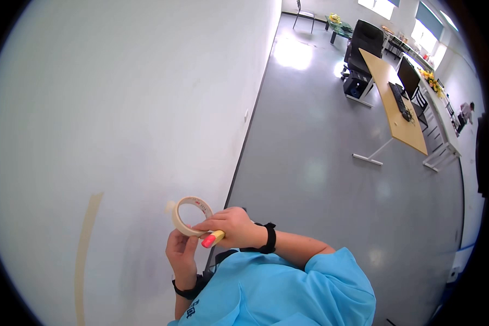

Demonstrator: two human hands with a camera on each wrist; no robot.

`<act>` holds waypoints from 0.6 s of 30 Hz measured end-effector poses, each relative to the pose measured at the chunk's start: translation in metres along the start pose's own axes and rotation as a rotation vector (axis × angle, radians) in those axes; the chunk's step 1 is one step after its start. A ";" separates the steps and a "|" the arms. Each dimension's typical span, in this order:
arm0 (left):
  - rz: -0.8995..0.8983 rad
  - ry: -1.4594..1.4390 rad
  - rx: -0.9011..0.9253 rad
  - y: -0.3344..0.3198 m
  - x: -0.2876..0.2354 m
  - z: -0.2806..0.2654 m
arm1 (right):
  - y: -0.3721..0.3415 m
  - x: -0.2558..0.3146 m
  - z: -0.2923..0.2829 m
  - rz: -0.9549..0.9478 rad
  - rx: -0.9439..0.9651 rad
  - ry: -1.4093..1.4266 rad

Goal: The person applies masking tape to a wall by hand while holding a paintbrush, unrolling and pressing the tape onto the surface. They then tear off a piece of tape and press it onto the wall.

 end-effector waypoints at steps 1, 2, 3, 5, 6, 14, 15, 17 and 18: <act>-0.001 -0.001 -0.001 0.000 0.000 -0.001 | 0.000 0.001 -0.001 -0.008 -0.011 -0.015; -0.015 -0.004 0.000 0.001 0.002 -0.001 | 0.001 0.002 -0.003 -0.016 -0.023 -0.030; -0.029 -0.007 0.002 0.001 0.003 -0.002 | 0.001 0.002 -0.003 -0.016 -0.022 -0.031; -0.018 0.010 0.008 0.001 0.003 -0.001 | 0.001 0.002 -0.004 -0.030 -0.010 -0.049; -0.007 0.027 0.013 0.001 0.003 -0.001 | 0.002 0.001 -0.004 -0.028 -0.009 -0.049; -0.015 -0.012 0.065 0.002 -0.001 0.002 | 0.002 0.002 -0.008 -0.067 -0.055 0.046; -0.020 -0.036 0.072 0.002 -0.001 0.002 | 0.002 0.002 -0.009 -0.066 -0.054 0.048; -0.023 -0.043 0.073 0.003 0.000 0.003 | 0.002 0.001 -0.010 -0.069 -0.052 0.058; -0.026 -0.050 0.075 0.003 0.000 0.003 | 0.001 0.001 -0.010 -0.068 -0.052 0.060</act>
Point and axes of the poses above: each hand's wrist, its own y-axis towards the middle knuckle, its own z-axis out of the palm, x = y × z, the point moved 9 cm from there along y, towards the middle knuckle, and after that the axes turned 13 degrees about -y, right-handed, at the moved point
